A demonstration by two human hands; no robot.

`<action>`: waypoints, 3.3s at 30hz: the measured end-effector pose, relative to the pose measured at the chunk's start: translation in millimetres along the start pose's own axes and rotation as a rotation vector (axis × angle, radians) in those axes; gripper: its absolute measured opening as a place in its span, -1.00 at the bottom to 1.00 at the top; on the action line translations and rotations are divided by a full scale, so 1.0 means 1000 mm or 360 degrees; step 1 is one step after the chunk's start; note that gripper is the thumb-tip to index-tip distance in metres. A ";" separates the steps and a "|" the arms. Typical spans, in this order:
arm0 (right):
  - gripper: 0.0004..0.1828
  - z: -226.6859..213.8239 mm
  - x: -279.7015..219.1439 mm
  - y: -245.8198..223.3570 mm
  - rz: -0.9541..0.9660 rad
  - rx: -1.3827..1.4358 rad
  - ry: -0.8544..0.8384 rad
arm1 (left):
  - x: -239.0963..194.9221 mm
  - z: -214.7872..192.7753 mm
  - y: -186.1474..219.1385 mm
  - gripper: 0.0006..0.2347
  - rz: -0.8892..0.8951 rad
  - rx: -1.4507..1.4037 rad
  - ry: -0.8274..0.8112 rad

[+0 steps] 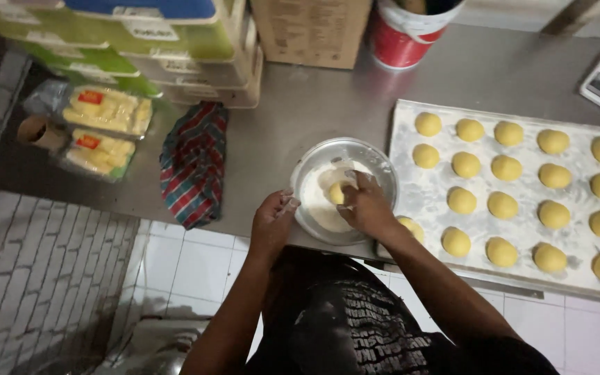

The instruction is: The person walks through a kitchen area and pours a white powder from a bag into a metal bowl. They then move to a stainless steel counter where they pick up yellow dough balls from a tray, roll them in the powder, and place them back onto the tray.

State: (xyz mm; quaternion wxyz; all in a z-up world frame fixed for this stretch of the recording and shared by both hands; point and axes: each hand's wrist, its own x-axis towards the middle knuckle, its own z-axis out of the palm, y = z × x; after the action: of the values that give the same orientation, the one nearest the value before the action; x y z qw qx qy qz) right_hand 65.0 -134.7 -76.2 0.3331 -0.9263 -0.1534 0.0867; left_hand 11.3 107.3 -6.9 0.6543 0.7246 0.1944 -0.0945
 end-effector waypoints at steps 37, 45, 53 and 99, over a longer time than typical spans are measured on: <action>-0.44 0.014 0.025 0.007 0.0349 -0.0061 -0.0380 | -0.004 0.023 -0.028 -0.71 -0.0039 0.0089 -0.0164; -0.26 0.006 -0.003 0.033 0.0581 0.2280 -0.0087 | -0.002 0.065 -0.021 -0.46 0.0467 -0.0165 -0.0252; -0.30 -0.048 -0.035 -0.018 -0.0652 0.0517 0.0366 | 0.018 0.098 -0.017 -0.60 0.0573 -0.0547 -0.0168; -0.71 -0.076 -0.027 -0.041 -0.0102 0.0507 0.0587 | 0.042 0.120 -0.004 -0.70 0.0282 -0.0031 0.0026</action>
State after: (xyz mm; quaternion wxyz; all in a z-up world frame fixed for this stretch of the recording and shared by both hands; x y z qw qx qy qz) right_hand 50.0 -158.7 10.1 0.4999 -0.8569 -0.1037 -0.0713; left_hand 62.0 -3.9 -41.6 0.6655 0.7334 0.1356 -0.0284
